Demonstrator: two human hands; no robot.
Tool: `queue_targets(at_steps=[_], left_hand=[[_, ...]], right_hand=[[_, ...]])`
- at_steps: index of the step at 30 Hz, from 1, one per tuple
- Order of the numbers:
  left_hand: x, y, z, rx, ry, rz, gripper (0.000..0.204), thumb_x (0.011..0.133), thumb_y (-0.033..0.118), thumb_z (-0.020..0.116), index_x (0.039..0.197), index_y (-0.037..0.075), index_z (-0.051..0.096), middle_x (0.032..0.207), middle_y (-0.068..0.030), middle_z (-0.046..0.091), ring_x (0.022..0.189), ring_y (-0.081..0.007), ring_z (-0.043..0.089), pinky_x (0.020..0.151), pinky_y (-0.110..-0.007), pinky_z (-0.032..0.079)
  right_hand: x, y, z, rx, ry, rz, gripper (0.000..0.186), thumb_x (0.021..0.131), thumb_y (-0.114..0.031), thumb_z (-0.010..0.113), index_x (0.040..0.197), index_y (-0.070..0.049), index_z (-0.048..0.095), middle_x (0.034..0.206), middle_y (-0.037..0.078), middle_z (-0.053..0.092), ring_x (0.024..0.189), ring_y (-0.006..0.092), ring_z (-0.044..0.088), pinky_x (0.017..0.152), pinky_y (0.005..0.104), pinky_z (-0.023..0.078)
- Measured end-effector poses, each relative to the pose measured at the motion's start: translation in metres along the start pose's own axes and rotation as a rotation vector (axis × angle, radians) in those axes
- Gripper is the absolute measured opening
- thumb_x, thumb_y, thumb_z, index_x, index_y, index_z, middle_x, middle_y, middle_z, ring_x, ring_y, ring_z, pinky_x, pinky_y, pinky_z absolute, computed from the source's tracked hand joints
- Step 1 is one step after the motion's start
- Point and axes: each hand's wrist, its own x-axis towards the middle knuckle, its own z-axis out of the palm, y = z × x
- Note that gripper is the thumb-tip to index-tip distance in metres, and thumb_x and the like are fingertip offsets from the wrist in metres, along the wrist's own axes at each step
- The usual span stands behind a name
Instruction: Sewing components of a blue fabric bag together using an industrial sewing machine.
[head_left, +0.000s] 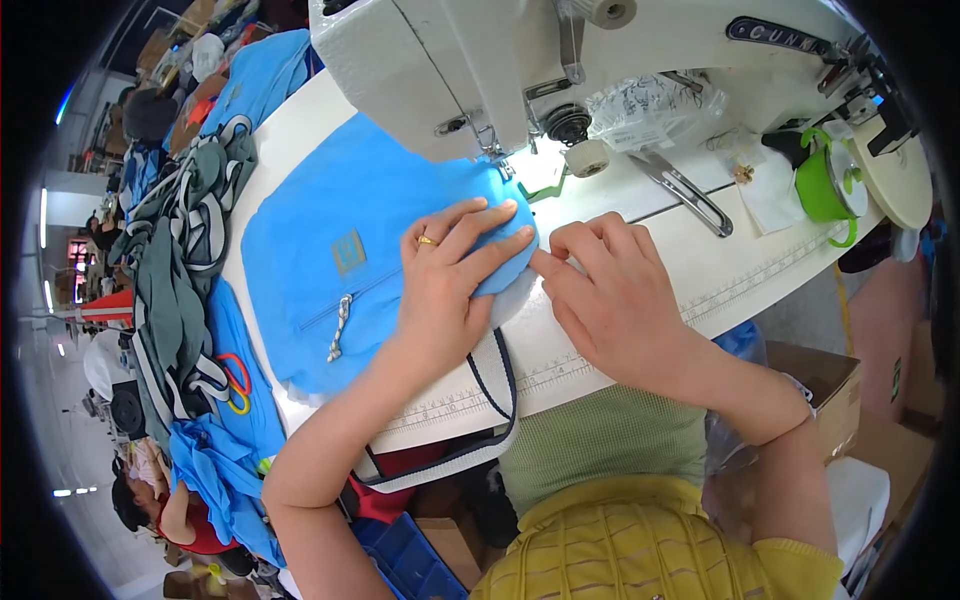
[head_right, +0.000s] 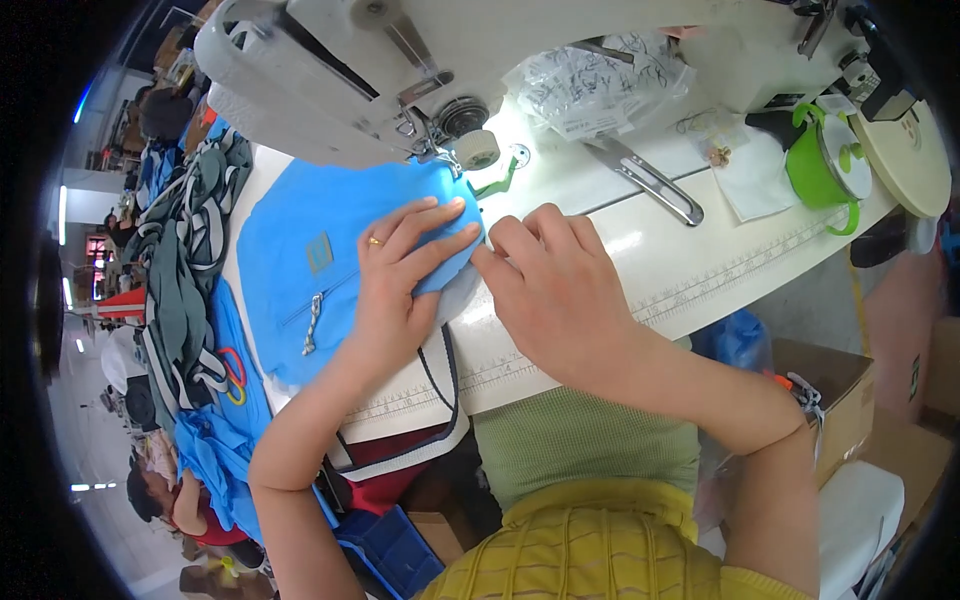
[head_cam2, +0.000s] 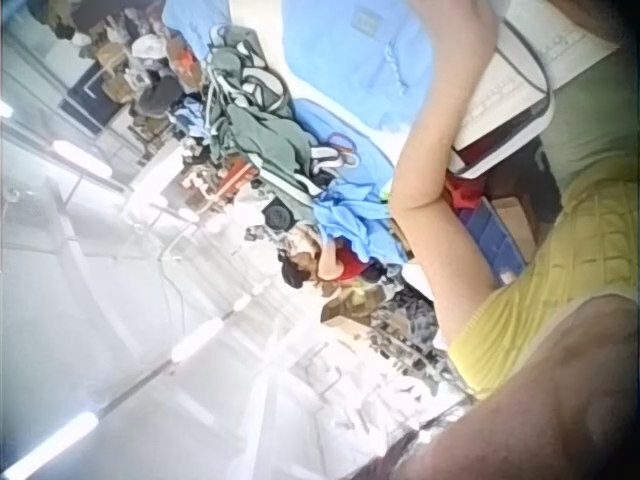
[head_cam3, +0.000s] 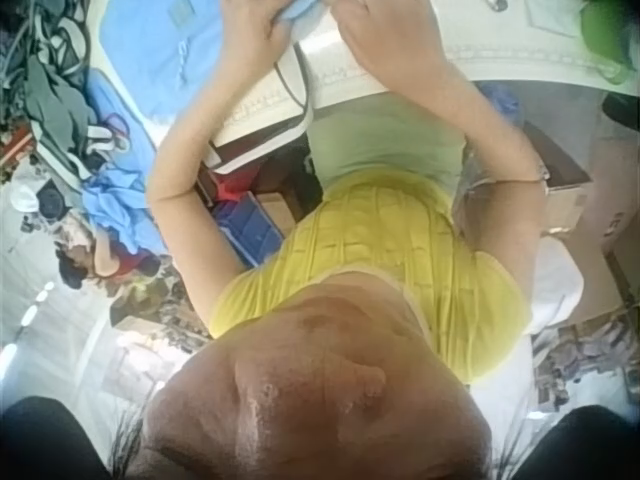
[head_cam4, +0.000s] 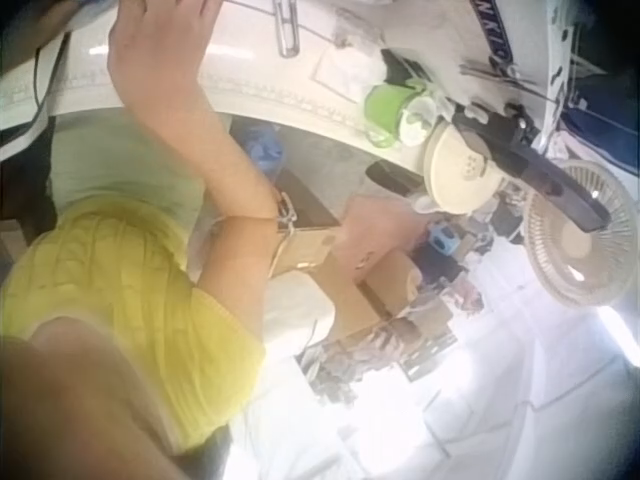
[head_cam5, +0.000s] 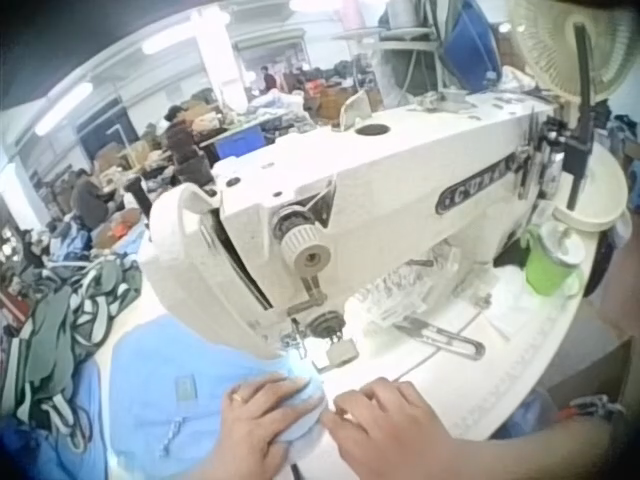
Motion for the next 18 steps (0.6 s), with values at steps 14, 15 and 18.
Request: queue_targets(at_steps=[14, 15, 18], left_hand=[[-0.005, 0.018, -0.011, -0.093, -0.02, -0.117, 0.059, 0.075, -0.01, 0.062, 0.129, 0.01, 0.073, 0.137, -0.0083, 0.065, 0.13, -0.0312, 0.056, 0.115, -0.045, 0.034], [-0.008, 0.018, -0.005, -0.061, -0.01, -0.105, 0.064, 0.074, -0.013, 0.061, 0.133, 0.011, 0.072, 0.137, -0.0087, 0.065, 0.131, -0.0314, 0.055, 0.116, -0.043, 0.035], [-0.013, 0.016, 0.0, -0.08, 0.01, -0.107, 0.061, 0.074, -0.01, 0.062, 0.13, 0.011, 0.073, 0.136, -0.0084, 0.063, 0.13, -0.0322, 0.055, 0.116, -0.047, 0.034]], right_hand=[[0.001, -0.003, 0.0, 0.039, -0.032, 0.008, 0.035, 0.08, -0.01, 0.07, 0.115, -0.004, 0.07, 0.106, 0.005, 0.056, 0.103, 0.0238, 0.053, 0.09, 0.037, 0.043], [0.0, -0.004, 0.0, 0.042, -0.035, 0.007, 0.034, 0.08, -0.01, 0.07, 0.114, -0.004, 0.07, 0.106, 0.005, 0.056, 0.102, 0.0238, 0.054, 0.09, 0.0373, 0.044], [-0.001, -0.003, -0.001, 0.023, -0.019, -0.02, 0.032, 0.08, -0.011, 0.07, 0.111, -0.004, 0.07, 0.106, 0.005, 0.056, 0.101, 0.024, 0.055, 0.09, 0.0379, 0.044]])
